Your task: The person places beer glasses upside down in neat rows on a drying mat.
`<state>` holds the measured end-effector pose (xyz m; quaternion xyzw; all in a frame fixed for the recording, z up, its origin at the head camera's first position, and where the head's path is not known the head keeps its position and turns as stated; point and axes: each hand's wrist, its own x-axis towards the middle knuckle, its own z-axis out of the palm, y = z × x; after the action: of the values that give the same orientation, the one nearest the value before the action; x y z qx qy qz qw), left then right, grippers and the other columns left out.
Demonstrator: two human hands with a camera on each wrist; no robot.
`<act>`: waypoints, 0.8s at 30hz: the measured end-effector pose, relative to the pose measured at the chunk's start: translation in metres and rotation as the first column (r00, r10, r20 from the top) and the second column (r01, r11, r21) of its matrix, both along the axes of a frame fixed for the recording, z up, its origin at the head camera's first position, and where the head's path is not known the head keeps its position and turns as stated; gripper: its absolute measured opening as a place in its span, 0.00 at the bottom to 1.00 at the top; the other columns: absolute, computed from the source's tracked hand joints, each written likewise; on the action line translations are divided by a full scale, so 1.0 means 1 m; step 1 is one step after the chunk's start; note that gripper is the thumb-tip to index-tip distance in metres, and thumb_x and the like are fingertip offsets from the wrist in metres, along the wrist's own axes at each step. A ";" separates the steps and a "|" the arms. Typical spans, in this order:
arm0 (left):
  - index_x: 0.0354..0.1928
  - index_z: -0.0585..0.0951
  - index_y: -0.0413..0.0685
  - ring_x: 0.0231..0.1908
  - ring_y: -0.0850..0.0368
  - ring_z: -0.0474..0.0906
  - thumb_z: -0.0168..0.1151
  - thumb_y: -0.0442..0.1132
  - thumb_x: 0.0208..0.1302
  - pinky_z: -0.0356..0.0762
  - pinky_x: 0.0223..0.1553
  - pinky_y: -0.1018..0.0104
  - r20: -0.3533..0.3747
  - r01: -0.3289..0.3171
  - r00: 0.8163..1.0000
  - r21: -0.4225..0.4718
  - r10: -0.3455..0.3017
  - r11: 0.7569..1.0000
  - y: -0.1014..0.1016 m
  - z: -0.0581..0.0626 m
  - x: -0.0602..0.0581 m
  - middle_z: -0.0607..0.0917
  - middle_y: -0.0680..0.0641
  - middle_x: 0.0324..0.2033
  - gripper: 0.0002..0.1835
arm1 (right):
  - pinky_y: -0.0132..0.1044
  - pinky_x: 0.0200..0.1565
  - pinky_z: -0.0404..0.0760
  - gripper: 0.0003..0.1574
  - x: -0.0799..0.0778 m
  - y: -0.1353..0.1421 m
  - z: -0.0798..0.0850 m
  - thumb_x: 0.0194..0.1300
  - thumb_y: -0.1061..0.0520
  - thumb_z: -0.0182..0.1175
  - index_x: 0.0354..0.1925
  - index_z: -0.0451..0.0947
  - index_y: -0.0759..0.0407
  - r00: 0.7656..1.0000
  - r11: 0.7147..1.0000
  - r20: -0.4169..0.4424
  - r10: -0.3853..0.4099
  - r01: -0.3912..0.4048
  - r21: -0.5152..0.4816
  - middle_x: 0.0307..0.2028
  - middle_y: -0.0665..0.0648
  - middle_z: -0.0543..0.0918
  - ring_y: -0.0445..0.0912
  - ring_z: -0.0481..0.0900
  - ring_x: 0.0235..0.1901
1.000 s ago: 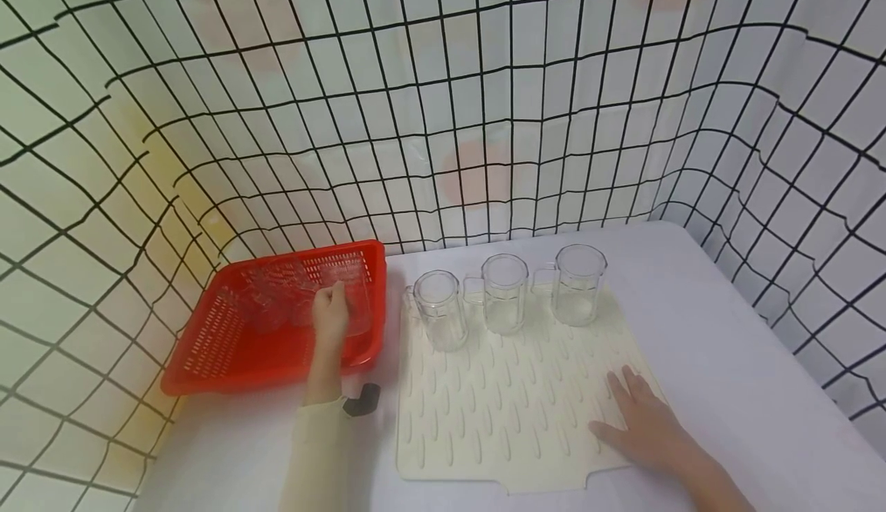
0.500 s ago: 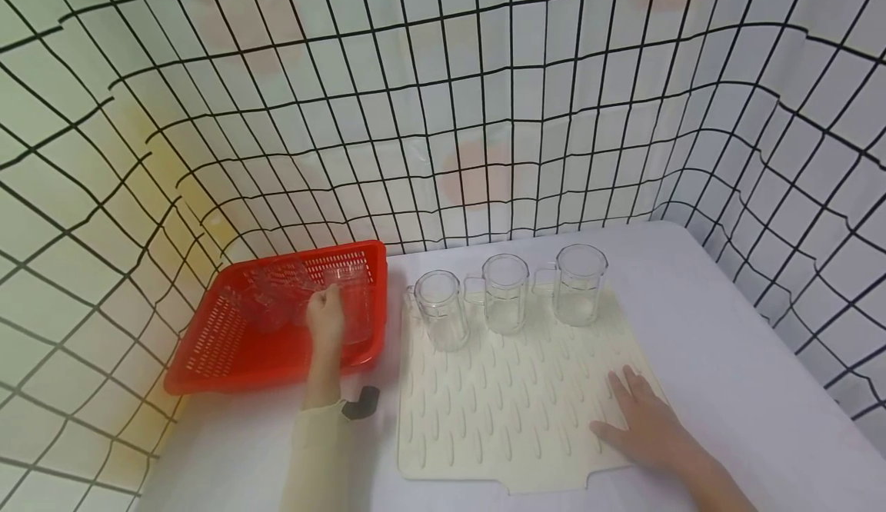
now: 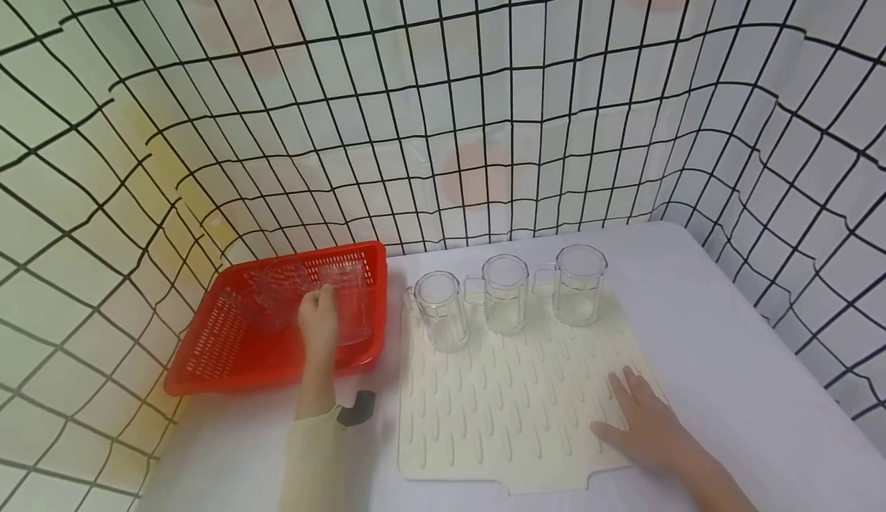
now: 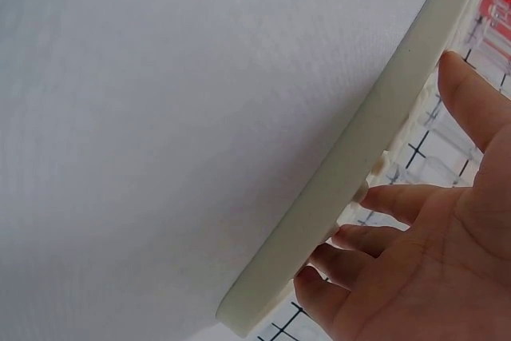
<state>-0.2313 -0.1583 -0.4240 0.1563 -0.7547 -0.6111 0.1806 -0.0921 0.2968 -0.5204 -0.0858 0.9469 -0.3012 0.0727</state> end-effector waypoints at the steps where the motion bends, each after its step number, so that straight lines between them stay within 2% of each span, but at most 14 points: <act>1: 0.34 0.66 0.43 0.22 0.57 0.57 0.46 0.46 0.76 0.58 0.25 0.62 0.001 0.001 1.000 0.006 -0.001 1.000 0.000 0.001 0.001 0.63 0.49 0.24 0.15 | 0.78 0.54 0.46 0.58 0.000 0.000 -0.001 0.63 0.41 0.63 0.69 0.50 0.79 1.000 1.000 0.003 -0.001 0.001 -0.003 0.68 0.85 0.44 0.80 0.41 0.66; 6: 0.36 0.67 0.44 0.23 0.57 0.60 0.46 0.47 0.76 0.60 0.26 0.64 -0.009 0.006 1.000 0.045 -0.005 0.999 0.002 0.010 0.007 0.64 0.48 0.25 0.14 | 0.78 0.54 0.46 0.58 -0.001 0.001 -0.003 0.62 0.40 0.63 0.69 0.51 0.79 1.000 1.000 0.004 -0.002 0.002 0.001 0.68 0.85 0.44 0.80 0.42 0.65; 18: 0.36 0.68 0.44 0.24 0.58 0.63 0.47 0.47 0.76 0.63 0.27 0.67 -0.084 0.030 0.996 0.086 -0.023 0.996 0.006 0.025 0.019 0.67 0.49 0.26 0.13 | 0.78 0.55 0.46 0.57 -0.002 0.003 -0.007 0.63 0.41 0.63 0.69 0.50 0.79 1.000 1.000 -0.005 0.004 -0.004 -0.001 0.68 0.84 0.44 0.80 0.41 0.65; 24: 0.33 0.67 0.45 0.22 0.59 0.62 0.49 0.46 0.75 0.62 0.25 0.68 -0.127 0.052 0.991 0.124 -0.036 0.991 0.010 0.032 0.026 0.66 0.50 0.23 0.14 | 0.78 0.55 0.46 0.57 -0.002 0.003 -0.005 0.63 0.40 0.62 0.69 0.50 0.79 1.000 1.000 -0.006 0.002 -0.002 0.004 0.68 0.85 0.44 0.80 0.41 0.65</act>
<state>-0.2050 -0.1482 -0.3923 0.1123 -0.7048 -0.6703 0.2035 -0.0937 0.2997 -0.5259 -0.0874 0.9476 -0.2993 0.0702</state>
